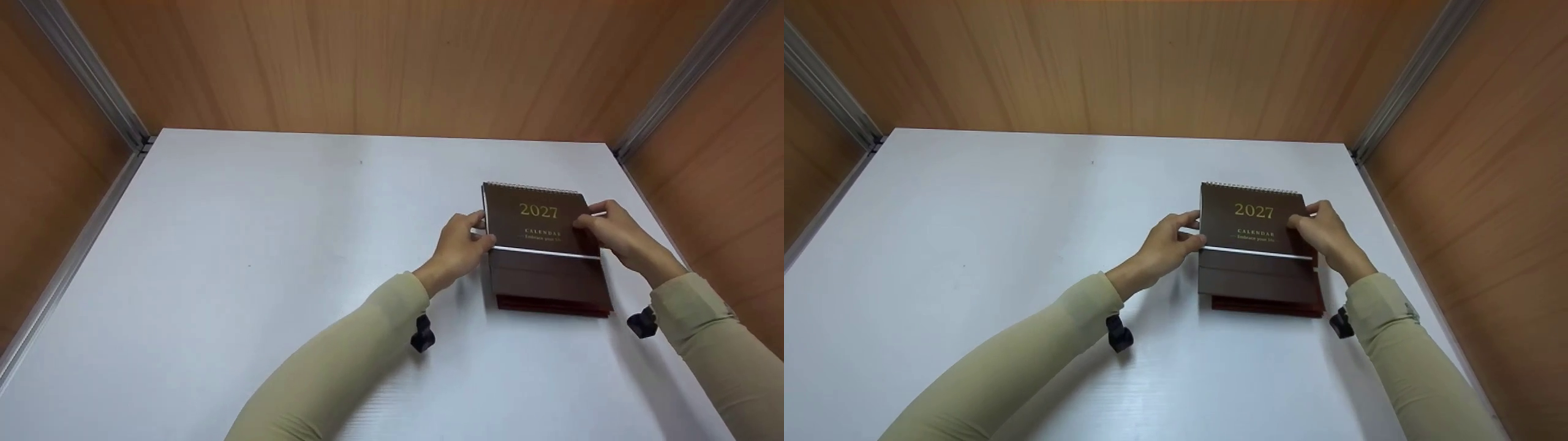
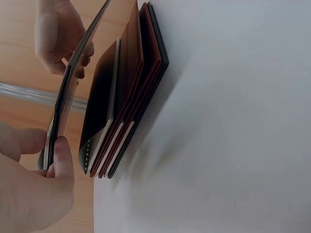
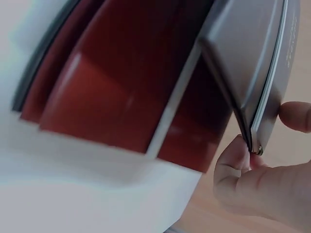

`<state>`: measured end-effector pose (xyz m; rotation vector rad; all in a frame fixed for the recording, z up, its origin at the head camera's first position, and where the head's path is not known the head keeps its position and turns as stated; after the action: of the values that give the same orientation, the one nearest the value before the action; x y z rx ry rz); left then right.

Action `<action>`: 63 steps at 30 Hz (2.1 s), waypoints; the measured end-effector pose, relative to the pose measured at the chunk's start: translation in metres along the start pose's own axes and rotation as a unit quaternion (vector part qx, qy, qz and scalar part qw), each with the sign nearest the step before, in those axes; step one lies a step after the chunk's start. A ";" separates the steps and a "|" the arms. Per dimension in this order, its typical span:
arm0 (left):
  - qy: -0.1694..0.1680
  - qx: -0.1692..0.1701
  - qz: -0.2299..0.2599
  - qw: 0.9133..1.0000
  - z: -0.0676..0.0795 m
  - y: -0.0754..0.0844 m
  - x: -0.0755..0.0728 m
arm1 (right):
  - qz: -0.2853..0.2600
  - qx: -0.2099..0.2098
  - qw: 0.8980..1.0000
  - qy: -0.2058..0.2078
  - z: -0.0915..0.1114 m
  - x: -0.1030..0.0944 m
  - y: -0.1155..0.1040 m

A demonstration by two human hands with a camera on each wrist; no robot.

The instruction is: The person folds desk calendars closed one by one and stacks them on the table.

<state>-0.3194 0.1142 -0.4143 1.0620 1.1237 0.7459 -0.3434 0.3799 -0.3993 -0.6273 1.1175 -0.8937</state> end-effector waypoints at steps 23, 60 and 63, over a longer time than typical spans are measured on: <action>-0.009 -0.004 -0.059 0.998 -0.009 -0.015 0.023 | 0.049 0.004 0.999 0.013 -0.009 0.002 0.025; -0.007 0.020 -0.161 0.987 -0.010 -0.019 0.029 | 0.110 -0.030 0.993 0.009 -0.008 0.011 0.023; -0.008 0.013 -0.159 0.987 -0.010 -0.020 0.029 | 0.114 -0.028 0.993 0.006 -0.008 0.012 0.022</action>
<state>-0.3207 0.1361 -0.4434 0.8795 1.2560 0.4693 -0.3430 0.3809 -0.4258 -0.5282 1.2030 -0.6718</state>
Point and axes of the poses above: each hand's wrist, its own z-axis away from the middle knuckle, its own x-axis out of the palm, y = z × x, the point moved 10 cm from there along -z, towards the middle knuckle, and after that the axes turned 9 degrees about -z, right-handed, at the moved point
